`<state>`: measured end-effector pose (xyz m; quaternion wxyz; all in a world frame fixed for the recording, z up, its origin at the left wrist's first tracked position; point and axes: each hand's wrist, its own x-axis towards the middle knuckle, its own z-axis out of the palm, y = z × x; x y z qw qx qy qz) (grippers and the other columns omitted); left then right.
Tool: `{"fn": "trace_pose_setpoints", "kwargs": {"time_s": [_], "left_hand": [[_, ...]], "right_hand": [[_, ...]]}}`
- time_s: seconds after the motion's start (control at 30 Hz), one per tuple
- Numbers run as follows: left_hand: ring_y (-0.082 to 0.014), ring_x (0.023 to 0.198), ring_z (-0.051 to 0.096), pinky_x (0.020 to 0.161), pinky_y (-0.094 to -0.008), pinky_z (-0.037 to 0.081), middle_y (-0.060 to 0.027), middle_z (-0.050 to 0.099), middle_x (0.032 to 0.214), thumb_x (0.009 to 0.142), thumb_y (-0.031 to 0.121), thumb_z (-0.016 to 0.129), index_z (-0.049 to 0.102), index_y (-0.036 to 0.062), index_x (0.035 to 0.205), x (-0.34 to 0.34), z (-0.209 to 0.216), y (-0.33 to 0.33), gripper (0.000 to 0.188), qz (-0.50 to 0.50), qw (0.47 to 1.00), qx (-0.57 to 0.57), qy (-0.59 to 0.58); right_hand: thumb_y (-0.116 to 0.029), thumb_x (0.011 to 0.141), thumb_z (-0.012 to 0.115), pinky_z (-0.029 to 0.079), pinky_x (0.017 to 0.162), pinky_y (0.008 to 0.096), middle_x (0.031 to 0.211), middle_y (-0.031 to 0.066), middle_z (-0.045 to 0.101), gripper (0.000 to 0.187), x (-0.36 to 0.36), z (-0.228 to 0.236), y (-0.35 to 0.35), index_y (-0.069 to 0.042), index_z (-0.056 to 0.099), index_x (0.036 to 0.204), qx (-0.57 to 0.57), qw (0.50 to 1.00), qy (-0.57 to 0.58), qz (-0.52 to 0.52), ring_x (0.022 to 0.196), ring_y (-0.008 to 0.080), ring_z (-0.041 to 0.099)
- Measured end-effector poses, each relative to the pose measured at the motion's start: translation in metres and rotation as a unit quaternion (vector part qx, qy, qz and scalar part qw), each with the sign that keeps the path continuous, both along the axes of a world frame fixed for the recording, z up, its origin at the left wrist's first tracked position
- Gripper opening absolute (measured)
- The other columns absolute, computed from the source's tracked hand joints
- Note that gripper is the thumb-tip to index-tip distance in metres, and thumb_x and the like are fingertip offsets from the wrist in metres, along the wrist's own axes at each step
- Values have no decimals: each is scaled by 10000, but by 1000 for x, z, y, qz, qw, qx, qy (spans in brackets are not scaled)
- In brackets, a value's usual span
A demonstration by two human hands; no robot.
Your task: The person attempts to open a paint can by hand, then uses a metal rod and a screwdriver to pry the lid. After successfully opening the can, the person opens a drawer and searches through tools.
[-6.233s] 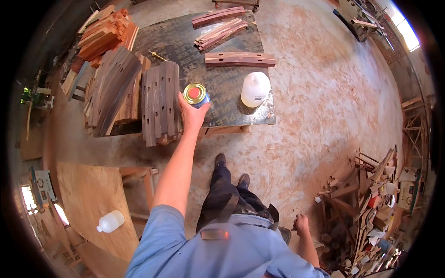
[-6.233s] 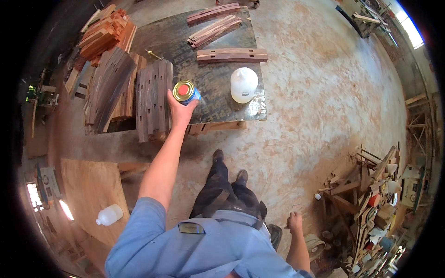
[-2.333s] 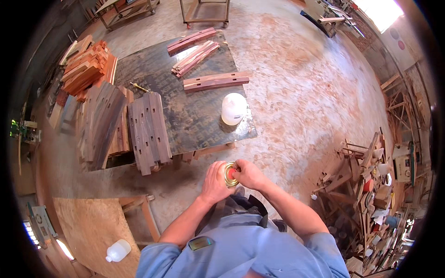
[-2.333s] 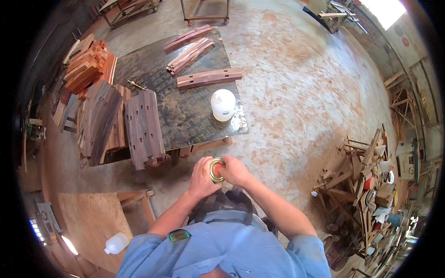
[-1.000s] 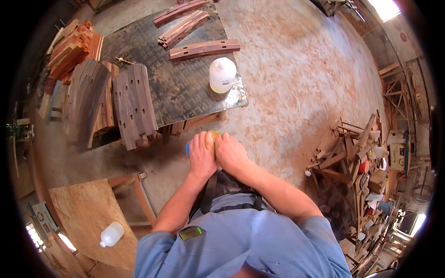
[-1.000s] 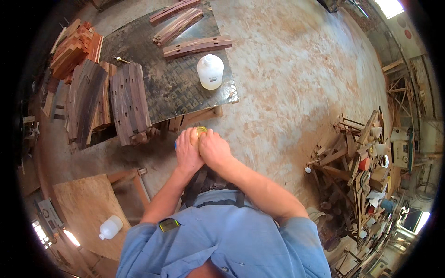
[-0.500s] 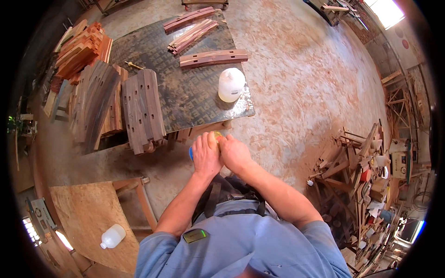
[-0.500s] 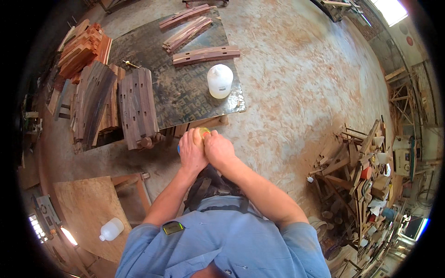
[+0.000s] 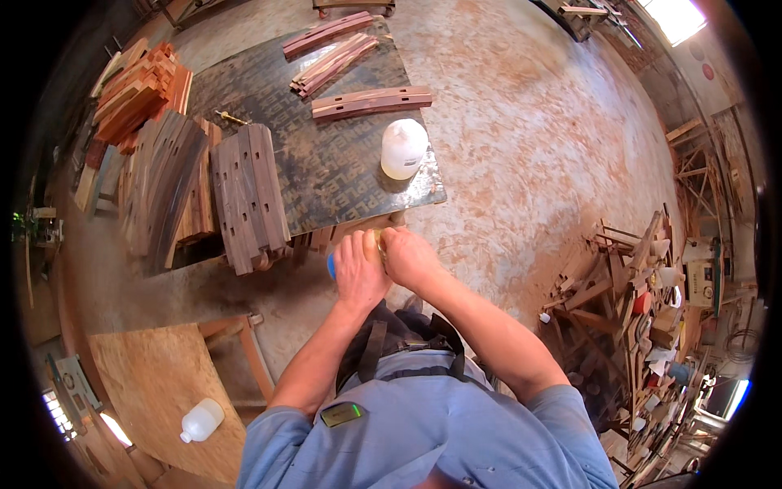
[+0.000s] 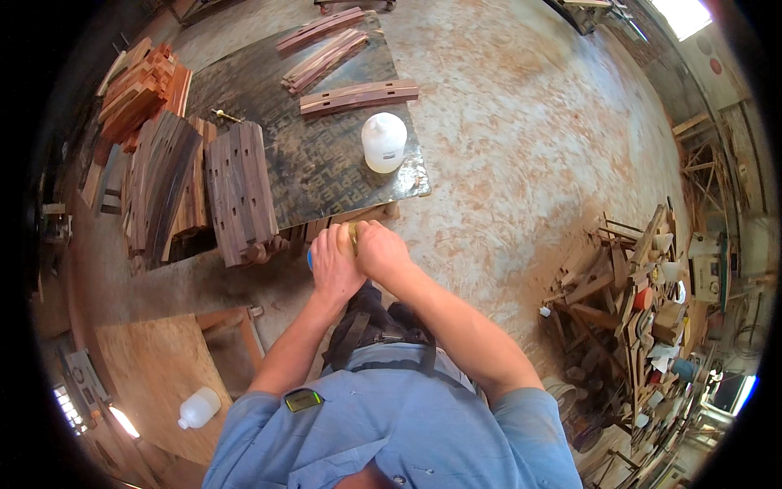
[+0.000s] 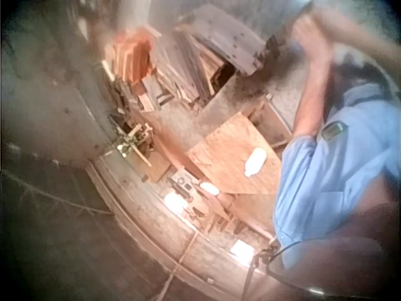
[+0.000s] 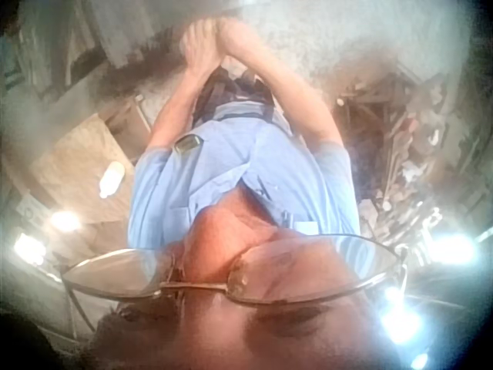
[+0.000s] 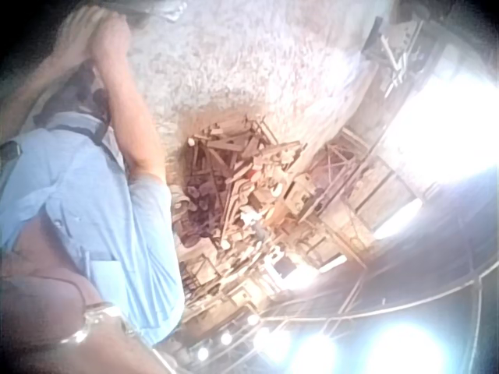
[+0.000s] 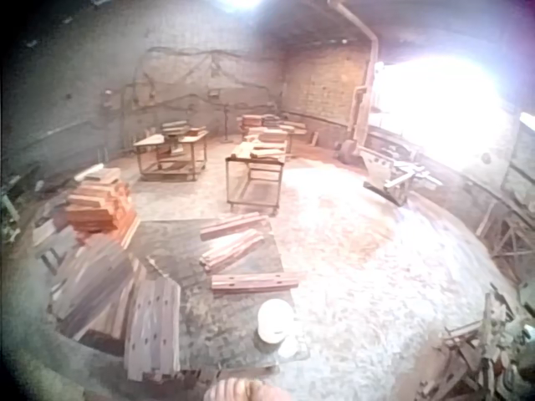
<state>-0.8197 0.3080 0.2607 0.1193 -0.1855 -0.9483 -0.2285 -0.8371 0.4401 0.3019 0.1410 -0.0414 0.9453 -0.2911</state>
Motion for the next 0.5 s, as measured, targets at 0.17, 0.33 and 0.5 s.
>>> {"fn": "trace_pose_setpoints", "kwargs": {"time_s": [0.17, 0.33, 0.5], "left_hand": [[-363, 1086, 518, 945, -479, 405, -175, 525, 1187, 611, 230, 842, 465, -15, 1258, 7, -9, 2, 788, -9, 1000, 1, -22], [-369, 1128, 510, 981, -488, 396, -174, 516, 1213, 565, 210, 871, 451, -12, 1288, 7, -14, -2, 865, -15, 1000, 2, -25], [-382, 1167, 503, 990, -506, 395, -181, 513, 1250, 579, 175, 855, 441, -3, 1305, 1, -11, -5, 855, -45, 999, 23, -8]], "right_hand": [[-103, 826, 608, 518, 804, 463, 946, 235, 686, 145, -1, -31, 5, -23, 647, 941, -40, 996, -47, -59, 910, 420, 649], [-112, 845, 585, 538, 637, 437, 891, 270, 684, 220, -8, -26, 2, -4, 678, 1013, -153, 947, -206, -192, 762, 364, 691], [-131, 846, 590, 565, 564, 436, 768, 243, 698, 239, -24, -35, 12, 84, 691, 813, -108, 945, -268, -152, 708, 322, 731]]}}
